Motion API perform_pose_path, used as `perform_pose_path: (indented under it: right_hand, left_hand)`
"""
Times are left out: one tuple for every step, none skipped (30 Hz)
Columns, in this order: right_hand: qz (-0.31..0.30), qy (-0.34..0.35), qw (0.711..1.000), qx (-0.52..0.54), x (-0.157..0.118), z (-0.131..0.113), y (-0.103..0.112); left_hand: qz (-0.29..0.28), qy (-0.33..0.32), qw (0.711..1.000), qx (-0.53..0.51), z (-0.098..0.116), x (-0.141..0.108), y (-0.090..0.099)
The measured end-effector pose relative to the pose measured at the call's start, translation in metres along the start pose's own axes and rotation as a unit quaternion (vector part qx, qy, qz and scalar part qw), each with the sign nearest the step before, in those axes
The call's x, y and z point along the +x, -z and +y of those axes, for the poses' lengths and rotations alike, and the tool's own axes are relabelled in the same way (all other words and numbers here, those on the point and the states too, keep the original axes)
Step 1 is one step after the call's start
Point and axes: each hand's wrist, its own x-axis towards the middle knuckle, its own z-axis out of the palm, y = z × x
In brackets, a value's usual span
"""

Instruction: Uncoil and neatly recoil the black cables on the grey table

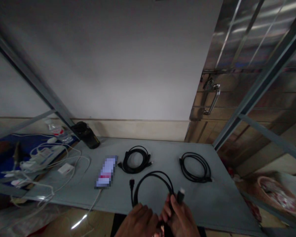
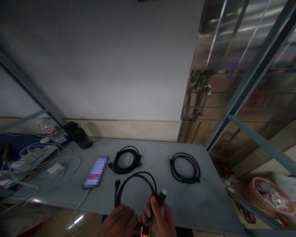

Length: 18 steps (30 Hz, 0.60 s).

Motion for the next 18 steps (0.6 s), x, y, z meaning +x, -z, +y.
perform_pose_path:
  right_hand:
    - [-0.004, 0.03, 0.999, -0.023, 0.002, -0.005, -0.006]
    - [-0.008, 0.054, 0.997, -0.058, 0.003, -0.01, -0.011]
    - [-0.01, 0.073, 0.992, -0.099, 0.003, -0.016, -0.014]
    - [-0.013, 0.09, 0.986, -0.14, 0.003, -0.021, -0.016]
    - [-0.017, 0.103, 0.979, -0.176, 0.002, -0.026, -0.016]
    - [-0.016, 0.115, 0.973, -0.202, 0.001, -0.03, -0.014]
    - [-0.008, 0.125, 0.968, -0.218, 0.001, -0.033, -0.011]
    - [-0.003, 0.13, 0.964, -0.23, 0.001, -0.035, -0.006]
    - [0.003, 0.134, 0.962, -0.239, 0.001, -0.037, 0.001]
    - [0.011, 0.137, 0.959, -0.248, 0.001, -0.038, 0.009]
    - [0.022, 0.139, 0.956, -0.257, 0.0, -0.039, 0.018]
    - [0.037, 0.14, 0.953, -0.266, 0.0, -0.04, 0.028]
    - [0.054, 0.142, 0.949, -0.275, -0.002, -0.041, 0.039]
    - [0.073, 0.144, 0.945, -0.284, -0.004, -0.041, 0.05]
    - [0.094, 0.146, 0.94, -0.293, -0.007, -0.041, 0.061]
    - [0.114, 0.147, 0.935, -0.301, -0.01, -0.041, 0.072]
    - [0.133, 0.148, 0.931, -0.307, -0.013, -0.04, 0.082]
    - [0.151, 0.148, 0.927, -0.309, -0.016, -0.04, 0.092]
  left_hand:
    - [0.002, -0.031, 0.995, 0.096, -0.006, 0.005, 0.012]
    - [0.009, -0.053, 0.983, 0.175, -0.012, 0.012, 0.025]
    - [0.015, -0.062, 0.97, 0.233, -0.019, 0.02, 0.038]
    - [0.015, -0.06, 0.96, 0.274, -0.027, 0.029, 0.051]
    - [0.013, -0.058, 0.95, 0.307, -0.036, 0.039, 0.063]
    - [0.008, -0.048, 0.94, 0.338, -0.046, 0.049, 0.074]
    - [-0.003, -0.041, 0.931, 0.363, -0.057, 0.06, 0.083]
    - [-0.004, -0.035, 0.928, 0.371, -0.07, 0.07, 0.089]
    - [-0.002, -0.03, 0.926, 0.375, -0.083, 0.078, 0.093]
    - [-0.001, -0.027, 0.926, 0.377, -0.097, 0.085, 0.094]
    - [0.001, -0.025, 0.926, 0.377, -0.11, 0.09, 0.093]
    - [0.002, -0.022, 0.926, 0.377, -0.123, 0.093, 0.091]
    - [0.004, -0.02, 0.927, 0.376, -0.135, 0.094, 0.087]
    - [0.007, -0.017, 0.927, 0.374, -0.145, 0.094, 0.082]
    - [0.011, -0.014, 0.928, 0.373, -0.154, 0.092, 0.078]
    - [0.016, -0.01, 0.928, 0.371, -0.161, 0.089, 0.074]
    - [0.022, -0.006, 0.929, 0.37, -0.168, 0.086, 0.071]
    - [0.027, -0.002, 0.929, 0.368, -0.172, 0.083, 0.068]
